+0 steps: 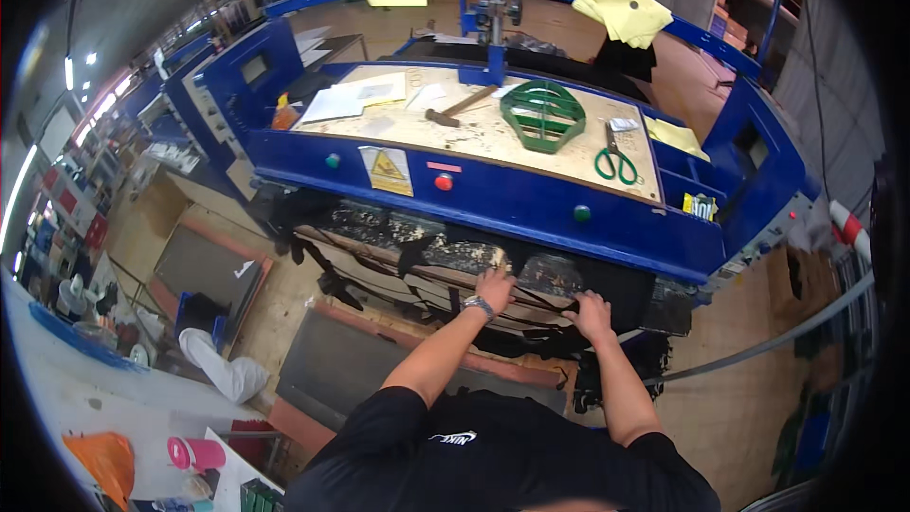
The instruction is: Operating a hydraulic press with cutting dies to cut shoe components from fabric sheets, then trimming and bundling the pieces.
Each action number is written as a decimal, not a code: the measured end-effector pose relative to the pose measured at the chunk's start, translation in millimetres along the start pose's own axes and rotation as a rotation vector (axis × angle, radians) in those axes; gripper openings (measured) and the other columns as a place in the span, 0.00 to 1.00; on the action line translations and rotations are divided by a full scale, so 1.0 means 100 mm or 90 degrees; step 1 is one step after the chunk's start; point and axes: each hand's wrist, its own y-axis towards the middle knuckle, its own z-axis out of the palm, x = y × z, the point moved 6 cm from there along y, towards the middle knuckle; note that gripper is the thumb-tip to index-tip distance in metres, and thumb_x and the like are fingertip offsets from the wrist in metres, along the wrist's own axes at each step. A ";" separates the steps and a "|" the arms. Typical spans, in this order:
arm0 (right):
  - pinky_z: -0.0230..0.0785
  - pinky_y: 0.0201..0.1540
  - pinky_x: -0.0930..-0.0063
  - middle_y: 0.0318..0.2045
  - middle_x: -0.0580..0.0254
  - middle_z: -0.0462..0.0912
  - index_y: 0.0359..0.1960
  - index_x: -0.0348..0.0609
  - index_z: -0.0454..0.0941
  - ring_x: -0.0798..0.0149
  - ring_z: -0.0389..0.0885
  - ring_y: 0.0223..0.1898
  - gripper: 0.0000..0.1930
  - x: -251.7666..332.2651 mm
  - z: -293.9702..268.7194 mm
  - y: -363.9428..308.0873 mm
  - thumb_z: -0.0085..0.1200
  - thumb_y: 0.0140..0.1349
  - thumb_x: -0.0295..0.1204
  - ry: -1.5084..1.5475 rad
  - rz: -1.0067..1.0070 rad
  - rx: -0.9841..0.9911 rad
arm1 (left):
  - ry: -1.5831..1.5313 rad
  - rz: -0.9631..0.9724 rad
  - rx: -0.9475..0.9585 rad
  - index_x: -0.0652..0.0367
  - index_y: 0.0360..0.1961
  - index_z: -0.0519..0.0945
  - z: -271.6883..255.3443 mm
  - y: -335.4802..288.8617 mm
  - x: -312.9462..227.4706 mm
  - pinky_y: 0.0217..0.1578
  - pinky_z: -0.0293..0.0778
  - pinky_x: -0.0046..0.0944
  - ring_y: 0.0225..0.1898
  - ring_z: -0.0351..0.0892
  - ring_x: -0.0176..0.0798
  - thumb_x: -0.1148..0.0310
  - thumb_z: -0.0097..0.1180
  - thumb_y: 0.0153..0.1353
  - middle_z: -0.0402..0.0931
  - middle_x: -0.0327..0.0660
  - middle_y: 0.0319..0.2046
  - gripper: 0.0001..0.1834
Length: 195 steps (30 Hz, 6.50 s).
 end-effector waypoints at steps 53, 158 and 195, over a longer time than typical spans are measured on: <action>0.63 0.64 0.59 0.62 0.52 0.76 0.69 0.45 0.68 0.49 0.72 0.63 0.46 -0.79 0.04 1.27 0.75 0.45 0.34 0.255 -0.158 0.074 | -0.257 -0.541 0.021 0.66 0.59 0.76 -0.74 -0.39 1.92 0.42 0.76 0.35 0.40 0.78 0.32 0.66 0.72 0.58 0.82 0.41 0.40 0.30; 0.58 0.71 0.48 0.62 0.52 0.73 0.69 0.44 0.68 0.47 0.70 0.64 0.46 -0.24 -0.80 1.25 0.74 0.43 0.31 0.053 -0.214 0.089 | -0.392 -0.146 0.011 0.60 0.55 0.81 -0.13 1.51 1.64 0.49 0.79 0.40 0.45 0.85 0.41 0.63 0.66 0.63 0.82 0.47 0.48 0.21; 0.81 0.38 0.67 0.34 0.55 0.87 0.38 0.39 0.86 0.56 0.87 0.32 0.14 1.67 -2.34 1.89 0.55 0.49 0.17 0.438 -0.658 -0.160 | -0.561 0.009 -0.216 0.66 0.39 0.82 -1.61 0.99 -0.47 0.33 0.77 0.41 0.30 0.83 0.37 0.59 0.70 0.60 0.85 0.45 0.29 0.19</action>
